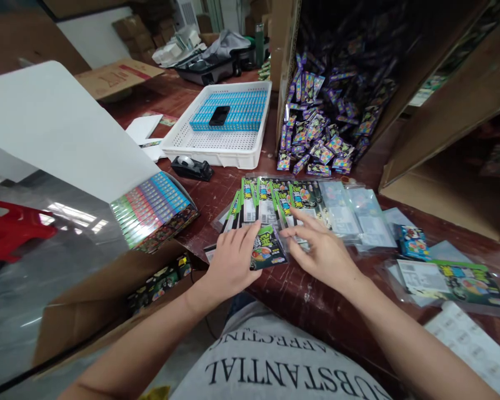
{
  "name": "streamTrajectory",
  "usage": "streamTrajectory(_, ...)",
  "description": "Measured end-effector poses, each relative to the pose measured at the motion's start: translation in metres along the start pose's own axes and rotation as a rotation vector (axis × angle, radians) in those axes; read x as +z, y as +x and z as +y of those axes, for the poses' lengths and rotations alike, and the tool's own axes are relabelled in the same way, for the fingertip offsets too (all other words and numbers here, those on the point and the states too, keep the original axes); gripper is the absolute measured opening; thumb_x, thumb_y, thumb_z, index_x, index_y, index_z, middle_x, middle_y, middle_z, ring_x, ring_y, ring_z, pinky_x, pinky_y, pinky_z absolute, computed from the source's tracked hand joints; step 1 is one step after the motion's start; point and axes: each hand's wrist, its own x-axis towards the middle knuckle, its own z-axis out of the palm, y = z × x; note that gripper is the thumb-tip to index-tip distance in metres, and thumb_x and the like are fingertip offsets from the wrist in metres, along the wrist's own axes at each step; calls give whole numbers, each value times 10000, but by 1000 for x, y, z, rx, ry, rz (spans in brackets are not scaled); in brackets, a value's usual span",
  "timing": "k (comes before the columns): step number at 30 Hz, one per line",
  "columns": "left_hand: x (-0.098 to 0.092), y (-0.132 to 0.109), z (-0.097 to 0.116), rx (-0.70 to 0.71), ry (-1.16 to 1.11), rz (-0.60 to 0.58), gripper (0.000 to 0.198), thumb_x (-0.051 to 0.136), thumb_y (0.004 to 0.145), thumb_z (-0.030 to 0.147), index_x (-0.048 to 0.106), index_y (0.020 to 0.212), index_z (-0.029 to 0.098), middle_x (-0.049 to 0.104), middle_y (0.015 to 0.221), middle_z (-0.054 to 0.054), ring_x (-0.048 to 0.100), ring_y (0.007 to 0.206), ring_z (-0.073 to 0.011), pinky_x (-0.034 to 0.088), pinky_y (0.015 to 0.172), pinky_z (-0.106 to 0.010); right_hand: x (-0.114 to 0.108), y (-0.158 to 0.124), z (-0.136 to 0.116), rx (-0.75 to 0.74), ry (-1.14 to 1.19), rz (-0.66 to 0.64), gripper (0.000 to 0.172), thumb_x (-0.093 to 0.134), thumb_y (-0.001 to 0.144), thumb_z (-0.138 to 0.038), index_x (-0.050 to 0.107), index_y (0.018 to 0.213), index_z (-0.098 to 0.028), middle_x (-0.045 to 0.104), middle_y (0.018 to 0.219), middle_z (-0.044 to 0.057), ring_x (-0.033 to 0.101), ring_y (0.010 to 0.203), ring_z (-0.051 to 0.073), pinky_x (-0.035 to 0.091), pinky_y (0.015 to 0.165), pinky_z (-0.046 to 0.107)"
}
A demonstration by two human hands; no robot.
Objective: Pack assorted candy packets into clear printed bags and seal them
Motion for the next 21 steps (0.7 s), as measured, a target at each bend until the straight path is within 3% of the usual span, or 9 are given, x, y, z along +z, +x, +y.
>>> streamTrajectory(6,-2,6,5,106,94,-58,883,673,833,344,233,1568,129,509,1479,-182,511,1268,-349,387,1032,-474,2,-7,4,214,301,-115,214,657,885,-411,763,981,-252,568,1484,117,491,1413,307,397,1156,556)
streamTrajectory(9,1,4,-3,132,112,-146,889,691,827,376,251,1555,118,518,1475,-176,525,1231,-345,396,1010,-463,-6,-32,26,333,378,-83,257,665,877,-495,734,843,-250,606,1449,98,530,1381,302,374,1169,550)
streamTrajectory(11,4,1,-11,86,131,-183,894,706,811,352,260,1548,113,520,1473,-176,526,1227,-347,403,996,-460,-15,-57,50,452,343,-69,326,655,870,-564,715,800,-251,628,1422,95,531,1377,317,374,1164,555)
streamTrajectory(14,6,0,-16,45,137,-203,874,701,814,342,271,1542,118,536,1455,-176,537,1218,-341,412,979,-448,-25,-92,78,568,112,-89,379,693,803,-626,748,854,-254,658,1363,132,524,1369,383,403,1127,594)
streamTrajectory(16,7,3,-11,81,119,-203,859,687,831,360,270,1542,116,535,1455,-178,535,1230,-337,408,995,-450,-27,-101,76,525,-30,34,415,705,789,-626,768,957,-252,612,1407,149,520,1360,403,411,1117,607)
streamTrajectory(18,7,8,-1,126,107,-186,859,679,846,401,269,1541,105,529,1460,-183,531,1240,-341,405,1005,-459,-24,-95,59,398,-28,149,356,665,857,-571,771,1011,-268,560,1462,126,503,1376,368,406,1133,586)
streamTrajectory(21,4,13,15,189,101,-150,869,660,869,477,268,1544,97,524,1461,-192,529,1234,-349,408,1005,-471,-13,-73,25,239,170,73,232,589,959,-430,776,1006,-301,554,1480,79,486,1403,297,404,1146,556)
